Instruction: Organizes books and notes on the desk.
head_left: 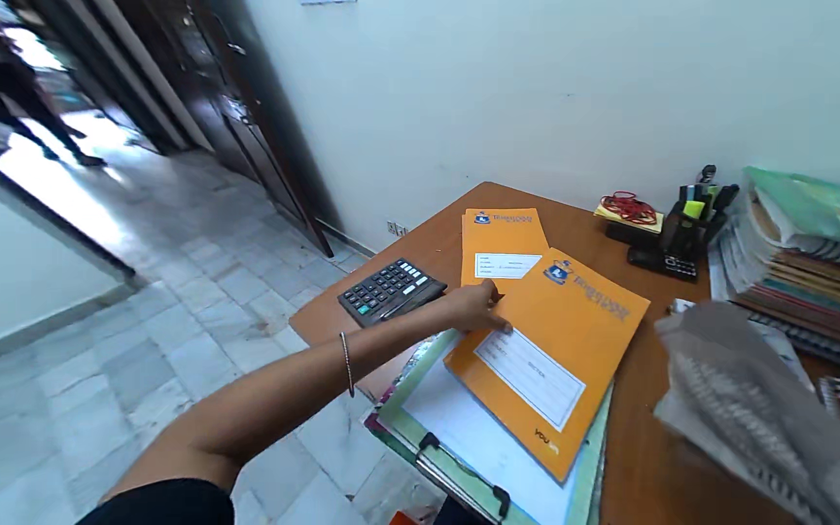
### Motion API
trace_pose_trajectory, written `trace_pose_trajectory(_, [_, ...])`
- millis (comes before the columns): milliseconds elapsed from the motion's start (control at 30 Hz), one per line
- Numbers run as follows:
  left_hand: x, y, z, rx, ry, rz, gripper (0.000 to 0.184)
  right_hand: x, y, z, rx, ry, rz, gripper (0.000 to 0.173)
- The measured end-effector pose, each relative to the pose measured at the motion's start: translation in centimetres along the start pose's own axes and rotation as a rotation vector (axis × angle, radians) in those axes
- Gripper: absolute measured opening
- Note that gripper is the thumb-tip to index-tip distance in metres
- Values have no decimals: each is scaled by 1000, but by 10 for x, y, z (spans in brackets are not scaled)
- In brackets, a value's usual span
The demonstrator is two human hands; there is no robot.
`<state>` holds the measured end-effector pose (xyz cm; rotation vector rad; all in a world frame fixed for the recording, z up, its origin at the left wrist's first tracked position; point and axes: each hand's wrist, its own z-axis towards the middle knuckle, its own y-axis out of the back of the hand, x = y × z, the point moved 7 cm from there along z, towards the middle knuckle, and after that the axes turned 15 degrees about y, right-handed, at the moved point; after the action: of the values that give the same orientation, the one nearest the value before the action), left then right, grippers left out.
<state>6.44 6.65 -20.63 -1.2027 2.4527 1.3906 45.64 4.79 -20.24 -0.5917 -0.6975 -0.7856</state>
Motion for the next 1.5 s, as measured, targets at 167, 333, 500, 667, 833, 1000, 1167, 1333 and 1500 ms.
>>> trace_pose_trajectory(167, [-13,9,7,-23,-176,-238,50,10,-39,47,-205,12,-17,34])
trace_pose_trajectory(333, [-13,17,2,-304,-320,-71,46,-2,-64,96,-350,-200,-94,27])
trace_pose_trajectory(500, [21,-8,-85,-849,-603,231,50,-47,-75,145,24,-161,-636,61])
trace_pose_trajectory(667, [61,-70,-89,-691,-604,212,71,-116,-172,128,542,165,-855,58])
trace_pose_trajectory(833, [64,-71,-87,-659,-568,160,72,-145,-220,93,882,519,-929,48])
trace_pose_trajectory(1000, [65,-71,-84,-599,-569,147,68,-171,-116,160,721,267,-1209,44])
trace_pose_trajectory(1167, [66,-71,-83,-575,-572,113,66,-188,-38,192,499,-27,-1318,40])
trace_pose_trajectory(1333, [67,-69,-86,-708,-542,137,64,-165,-130,148,607,217,-1183,45])
trace_pose_trajectory(1500, [65,-69,-94,-927,-553,186,65,-132,-221,76,875,512,-934,46])
